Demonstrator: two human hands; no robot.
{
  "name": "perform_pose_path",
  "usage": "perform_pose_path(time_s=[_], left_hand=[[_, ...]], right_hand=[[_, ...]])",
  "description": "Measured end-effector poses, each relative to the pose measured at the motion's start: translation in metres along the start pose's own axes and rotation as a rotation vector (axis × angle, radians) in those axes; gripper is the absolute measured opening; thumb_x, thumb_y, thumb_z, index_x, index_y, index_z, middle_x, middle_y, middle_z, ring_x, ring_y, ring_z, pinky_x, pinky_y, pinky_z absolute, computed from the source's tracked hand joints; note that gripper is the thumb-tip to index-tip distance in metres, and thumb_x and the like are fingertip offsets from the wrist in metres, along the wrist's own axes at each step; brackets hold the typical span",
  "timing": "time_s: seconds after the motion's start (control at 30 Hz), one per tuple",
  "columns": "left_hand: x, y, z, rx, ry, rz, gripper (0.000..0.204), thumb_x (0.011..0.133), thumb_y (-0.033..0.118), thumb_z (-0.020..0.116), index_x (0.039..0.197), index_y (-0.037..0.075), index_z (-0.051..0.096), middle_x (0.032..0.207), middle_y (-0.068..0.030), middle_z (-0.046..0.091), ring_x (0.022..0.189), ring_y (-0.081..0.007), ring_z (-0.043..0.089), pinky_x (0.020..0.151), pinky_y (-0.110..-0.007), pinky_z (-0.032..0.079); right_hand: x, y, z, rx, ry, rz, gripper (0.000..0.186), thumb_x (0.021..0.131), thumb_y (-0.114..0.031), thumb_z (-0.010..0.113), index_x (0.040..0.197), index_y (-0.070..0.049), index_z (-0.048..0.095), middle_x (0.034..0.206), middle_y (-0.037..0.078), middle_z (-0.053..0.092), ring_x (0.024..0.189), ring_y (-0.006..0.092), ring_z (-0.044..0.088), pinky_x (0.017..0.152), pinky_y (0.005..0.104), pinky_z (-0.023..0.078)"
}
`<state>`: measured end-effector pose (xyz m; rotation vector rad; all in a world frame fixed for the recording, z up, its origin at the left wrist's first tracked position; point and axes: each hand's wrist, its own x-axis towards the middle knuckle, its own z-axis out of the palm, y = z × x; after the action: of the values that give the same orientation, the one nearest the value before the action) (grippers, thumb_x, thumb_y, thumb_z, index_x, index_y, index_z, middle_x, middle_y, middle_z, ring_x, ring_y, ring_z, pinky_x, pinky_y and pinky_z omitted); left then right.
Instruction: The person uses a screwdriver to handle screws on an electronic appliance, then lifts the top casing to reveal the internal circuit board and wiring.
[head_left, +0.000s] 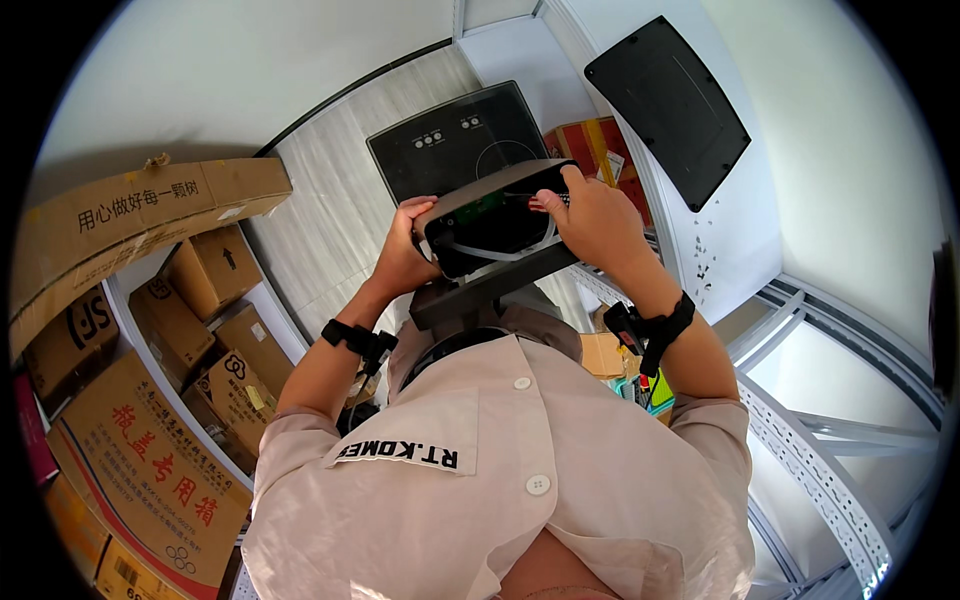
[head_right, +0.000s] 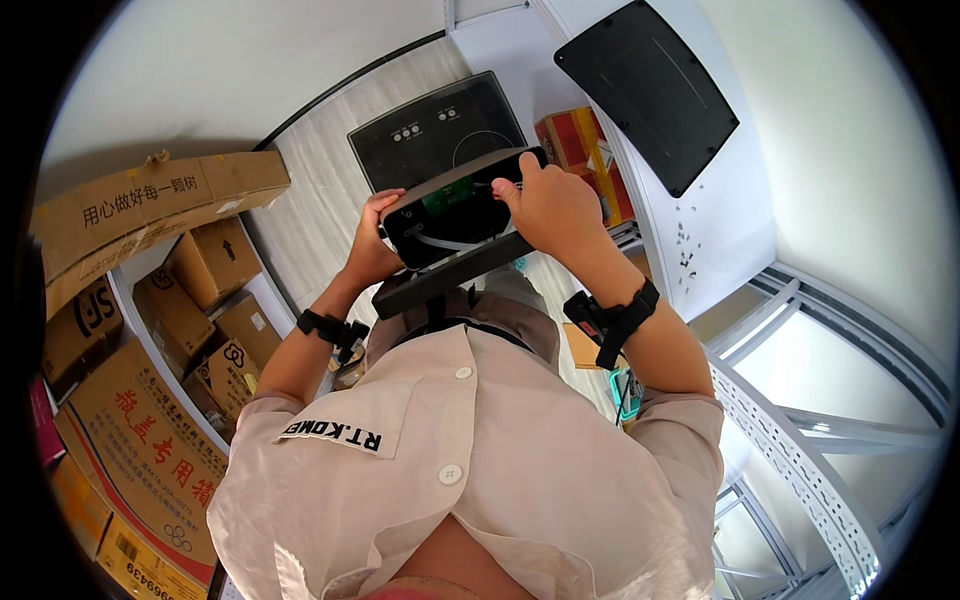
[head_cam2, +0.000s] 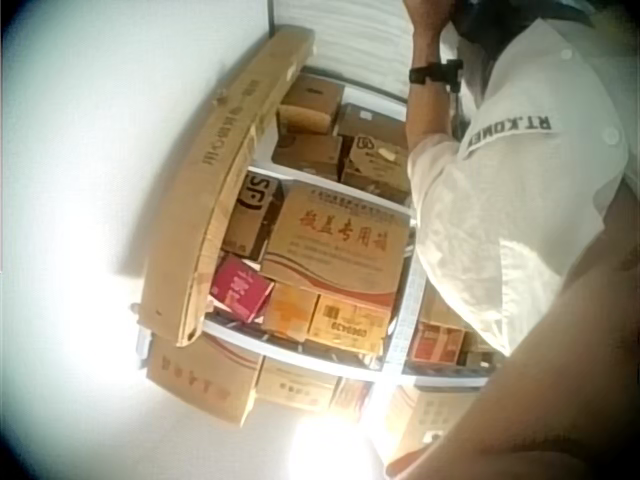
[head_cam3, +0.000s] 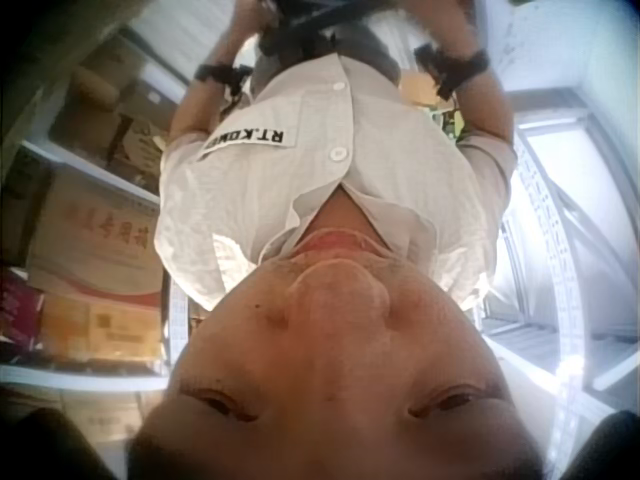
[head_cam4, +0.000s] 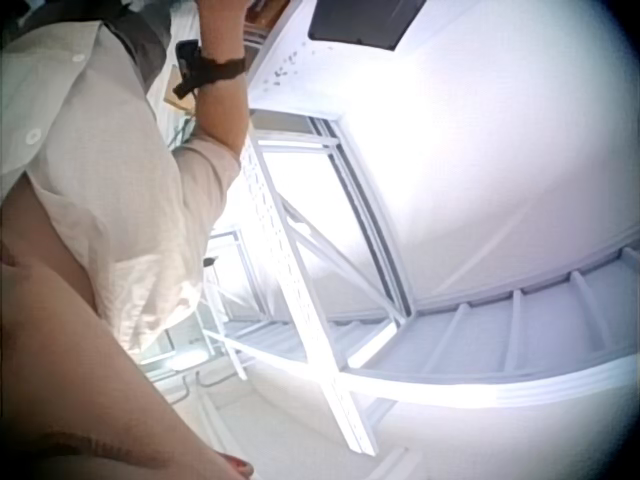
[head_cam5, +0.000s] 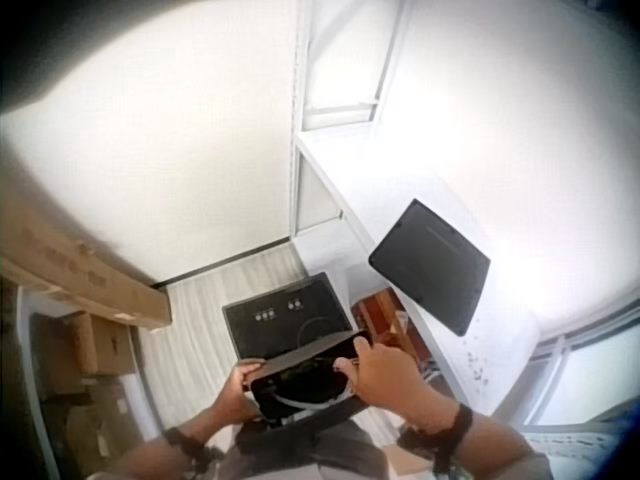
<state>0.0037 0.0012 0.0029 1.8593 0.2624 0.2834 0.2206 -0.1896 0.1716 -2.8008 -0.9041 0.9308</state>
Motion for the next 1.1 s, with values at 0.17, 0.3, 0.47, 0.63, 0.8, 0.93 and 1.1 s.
perform_pose_path(time_s=[0.17, 0.3, 0.47, 0.63, 0.8, 0.93, 1.1], left_hand=[[0.001, 0.001, -0.001, -0.02, -0.008, -0.02, 0.098, 0.062, 0.012, 0.1, 0.137, 0.008, 0.038, 0.145, -0.0198, 0.045, 0.136, -0.0306, 0.051, 0.111, -0.04, 0.046], [0.0, 0.002, 0.001, -0.073, 0.022, -0.03, 0.092, 0.064, 0.006, 0.097, 0.137, 0.005, 0.041, 0.148, -0.0163, 0.043, 0.137, -0.027, 0.049, 0.113, -0.037, 0.045], [0.003, 0.013, -0.002, -0.078, -0.022, -0.098, 0.093, 0.063, 0.006, 0.097, 0.137, 0.005, 0.041, 0.149, -0.0163, 0.043, 0.139, -0.028, 0.048, 0.114, -0.038, 0.044], [0.003, 0.008, -0.003, -0.037, -0.017, -0.064, 0.092, 0.063, 0.006, 0.097, 0.137, 0.006, 0.041, 0.149, -0.0172, 0.043, 0.138, -0.0285, 0.048, 0.114, -0.039, 0.045], [0.003, 0.008, 0.001, -0.097, -0.002, -0.09, 0.094, 0.063, 0.005, 0.097, 0.137, 0.005, 0.04, 0.149, -0.0174, 0.042, 0.138, -0.0281, 0.049, 0.112, -0.039, 0.047], [0.0, 0.01, 0.0, -0.082, -0.017, -0.112, 0.095, 0.063, 0.007, 0.098, 0.137, 0.005, 0.039, 0.148, -0.0176, 0.042, 0.138, -0.0278, 0.05, 0.112, -0.039, 0.047], [0.001, 0.005, 0.001, -0.03, 0.007, -0.041, 0.097, 0.061, 0.007, 0.099, 0.137, 0.005, 0.038, 0.147, -0.018, 0.042, 0.137, -0.0277, 0.05, 0.111, -0.039, 0.048]], right_hand=[[0.005, 0.016, 0.007, 0.116, 0.144, -0.449, 0.036, 0.092, -0.017, 0.073, 0.124, -0.005, 0.063, 0.107, 0.018, 0.066, 0.105, 0.038, 0.065, 0.088, 0.0472, 0.053], [0.009, 0.025, 0.011, 0.137, 0.236, -0.653, 0.043, 0.088, -0.01, 0.074, 0.129, -0.006, 0.062, 0.104, 0.018, 0.066, 0.11, 0.0362, 0.064, 0.091, 0.0466, 0.052], [0.0, -0.007, -0.002, 0.045, 0.083, -0.121, 0.036, 0.089, -0.01, 0.073, 0.123, -0.005, 0.062, 0.107, 0.018, 0.065, 0.11, 0.0361, 0.063, 0.09, 0.048, 0.051], [0.01, 0.014, 0.006, 0.06, 0.119, -0.47, 0.03, 0.093, -0.018, 0.072, 0.118, -0.006, 0.062, 0.112, 0.019, 0.063, 0.102, 0.0368, 0.067, 0.083, 0.0485, 0.054], [0.014, 0.025, 0.014, 0.158, 0.294, -0.766, 0.03, 0.093, -0.024, 0.073, 0.117, -0.007, 0.063, 0.11, 0.018, 0.063, 0.093, 0.0371, 0.068, 0.077, 0.0475, 0.055], [-0.007, -0.006, -0.005, 0.033, 0.141, -0.166, 0.029, 0.084, -0.005, 0.075, 0.11, -0.008, 0.063, 0.107, 0.014, 0.062, 0.101, 0.0364, 0.063, 0.083, 0.0452, 0.052], [0.003, 0.018, 0.004, 0.094, 0.247, -0.616, 0.026, 0.086, -0.006, 0.073, 0.108, -0.008, 0.06, 0.107, 0.014, 0.063, 0.111, 0.0367, 0.063, 0.085, 0.0439, 0.053]])
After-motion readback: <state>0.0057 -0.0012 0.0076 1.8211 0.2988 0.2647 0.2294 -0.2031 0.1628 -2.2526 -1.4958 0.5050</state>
